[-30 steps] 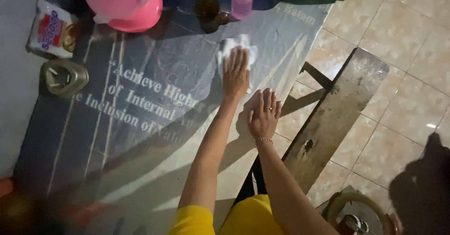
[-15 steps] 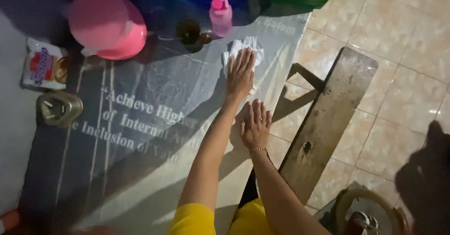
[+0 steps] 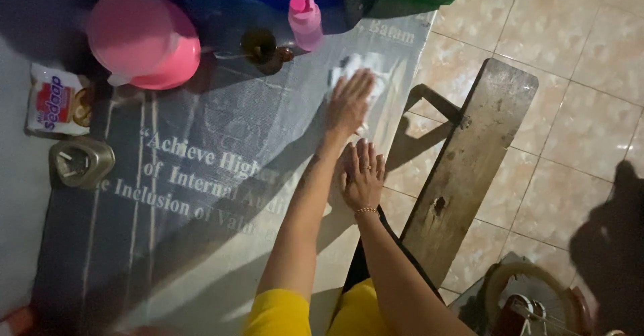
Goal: Wiping a table surface with a white cloth.
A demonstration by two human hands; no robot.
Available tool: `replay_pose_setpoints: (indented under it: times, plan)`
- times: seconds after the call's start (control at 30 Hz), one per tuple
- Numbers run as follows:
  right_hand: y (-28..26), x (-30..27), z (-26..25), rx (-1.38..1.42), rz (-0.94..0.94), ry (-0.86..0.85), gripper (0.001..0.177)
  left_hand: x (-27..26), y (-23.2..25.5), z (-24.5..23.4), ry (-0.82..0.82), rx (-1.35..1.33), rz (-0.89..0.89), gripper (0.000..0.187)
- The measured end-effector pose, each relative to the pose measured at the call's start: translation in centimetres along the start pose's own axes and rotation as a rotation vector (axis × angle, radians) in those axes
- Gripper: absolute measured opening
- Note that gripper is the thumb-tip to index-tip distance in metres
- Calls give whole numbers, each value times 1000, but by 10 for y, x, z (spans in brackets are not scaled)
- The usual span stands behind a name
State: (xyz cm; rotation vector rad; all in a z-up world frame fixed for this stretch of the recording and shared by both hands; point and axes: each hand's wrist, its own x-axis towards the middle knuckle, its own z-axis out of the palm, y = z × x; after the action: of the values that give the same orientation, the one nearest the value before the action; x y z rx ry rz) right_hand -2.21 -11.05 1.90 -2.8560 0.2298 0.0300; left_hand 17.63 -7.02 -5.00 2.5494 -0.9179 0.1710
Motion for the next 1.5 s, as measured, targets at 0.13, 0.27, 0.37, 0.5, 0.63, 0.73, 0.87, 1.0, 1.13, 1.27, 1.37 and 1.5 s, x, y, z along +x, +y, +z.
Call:
replay_pose_setpoints:
  times: [0.13,0.27,0.37,0.5,0.63,0.73,0.87,1.0,1.13,1.27,1.37,1.5]
  plan:
    - [3,-2,4,7,-20,48,75,-15,-7,-36,-29,-111,-176,76]
    - [-2,-2,-2,47,-29,60,75,-43,-14,-33,130,18,-366,74]
    - [-2,-4,-6,24,-44,58,74,-67,-10,-32,122,57,-296,71]
    - [-4,-2,-1,13,-44,68,73,-97,-2,-45,-40,39,-132,67]
    - [-3,-3,-1,51,-32,83,71,-121,3,-70,-82,-13,-212,66]
    - [-3,-2,-2,12,-56,112,73,-135,-5,-62,-43,-15,-353,71]
    - [-6,-1,-1,-32,-22,49,74,-143,2,-60,151,4,-571,73]
    - [2,-4,6,-46,-40,55,73,-156,35,-57,119,8,-526,75]
    - [-2,-3,5,-4,-35,45,72,-180,43,-62,8,22,-433,72]
    - [2,-4,9,-38,-40,55,70,-195,30,-64,27,-43,-399,72]
    - [0,-4,8,-65,-50,74,69,-199,22,-75,26,-1,-503,72]
    - [-5,-2,-3,-55,-8,6,72,-199,25,-86,90,9,-570,71]
